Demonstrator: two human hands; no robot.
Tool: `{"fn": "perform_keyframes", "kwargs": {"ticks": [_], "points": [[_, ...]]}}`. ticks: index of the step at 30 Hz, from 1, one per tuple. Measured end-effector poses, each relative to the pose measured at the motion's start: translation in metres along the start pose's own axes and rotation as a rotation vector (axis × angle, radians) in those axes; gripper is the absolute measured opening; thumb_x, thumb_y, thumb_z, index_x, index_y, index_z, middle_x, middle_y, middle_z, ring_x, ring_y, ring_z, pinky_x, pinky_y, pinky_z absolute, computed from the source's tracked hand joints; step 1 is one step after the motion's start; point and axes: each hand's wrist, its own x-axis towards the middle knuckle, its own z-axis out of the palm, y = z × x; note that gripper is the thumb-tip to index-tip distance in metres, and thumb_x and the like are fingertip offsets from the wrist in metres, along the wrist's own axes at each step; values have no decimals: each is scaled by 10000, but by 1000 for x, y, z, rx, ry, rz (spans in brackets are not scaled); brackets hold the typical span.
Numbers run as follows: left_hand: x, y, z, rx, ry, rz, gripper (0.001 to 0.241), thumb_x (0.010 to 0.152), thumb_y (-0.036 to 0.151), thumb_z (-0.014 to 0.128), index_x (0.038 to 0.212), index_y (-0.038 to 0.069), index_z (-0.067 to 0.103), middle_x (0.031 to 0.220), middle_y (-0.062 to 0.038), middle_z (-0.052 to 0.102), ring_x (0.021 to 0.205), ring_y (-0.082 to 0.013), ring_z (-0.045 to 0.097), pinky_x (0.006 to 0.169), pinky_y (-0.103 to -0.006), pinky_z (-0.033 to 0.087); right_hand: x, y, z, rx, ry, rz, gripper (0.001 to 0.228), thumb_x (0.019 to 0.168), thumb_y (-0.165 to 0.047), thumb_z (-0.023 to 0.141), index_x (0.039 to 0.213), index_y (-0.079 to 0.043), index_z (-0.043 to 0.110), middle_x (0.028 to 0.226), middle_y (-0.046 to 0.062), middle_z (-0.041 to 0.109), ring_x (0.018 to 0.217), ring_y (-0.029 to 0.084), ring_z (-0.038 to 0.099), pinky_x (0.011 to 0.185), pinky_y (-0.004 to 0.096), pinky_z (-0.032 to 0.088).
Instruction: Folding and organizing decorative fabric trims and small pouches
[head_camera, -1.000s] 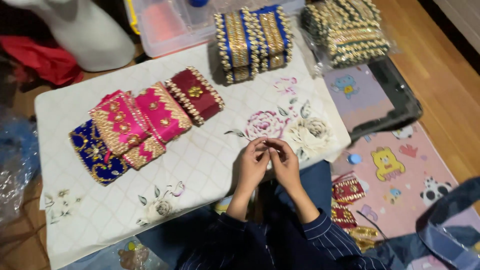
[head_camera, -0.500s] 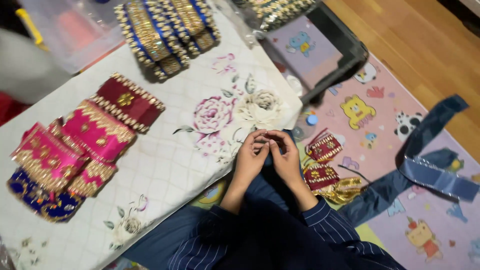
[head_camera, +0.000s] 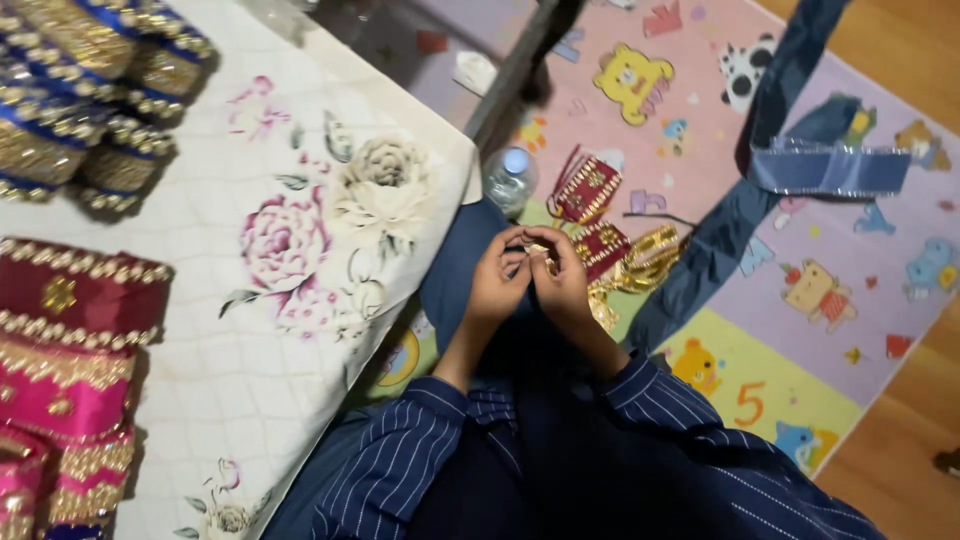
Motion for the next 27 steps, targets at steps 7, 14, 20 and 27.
{"fn": "perform_keyframes", "kwargs": {"ticks": [7, 14, 20, 27], "points": [[6, 8, 22, 101, -32, -114, 404, 905, 3, 673, 1301, 55, 614, 1124, -188, 651, 951, -354, 742, 890, -422, 613, 2, 22, -21, -176, 65, 60, 305, 950, 43, 570, 1219, -64, 665, 1072, 144, 729, 1033, 247, 689, 876, 370, 525], [19, -7, 30, 513, -69, -43, 413, 898, 159, 708, 1300, 196, 623, 1049, -141, 673, 962, -354, 732, 825, -416, 642, 8, 54, -35, -318, 50, 284, 287, 998, -179, 549, 1263, -202, 658, 1115, 122, 747, 993, 337, 706, 867, 432, 545], [39, -48, 37, 641, -146, -21, 358, 896, 214, 678, 1251, 229, 626, 1004, -125, 706, 988, -394, 715, 849, -488, 606, 13, 67, -42, -296, 87, 292, 311, 992, -169, 563, 1301, -163, 601, 1142, 157, 729, 1074, 362, 686, 902, 471, 536], [59, -90, 53, 674, -285, -164, 534, 837, 208, 670, 1345, 74, 573, 1142, -198, 666, 1090, -394, 685, 957, -510, 561, 16, 123, -60, -105, 226, 486, 407, 943, -73, 621, 1342, -123, 557, 1129, 126, 722, 1010, 265, 693, 829, 393, 575]]}}
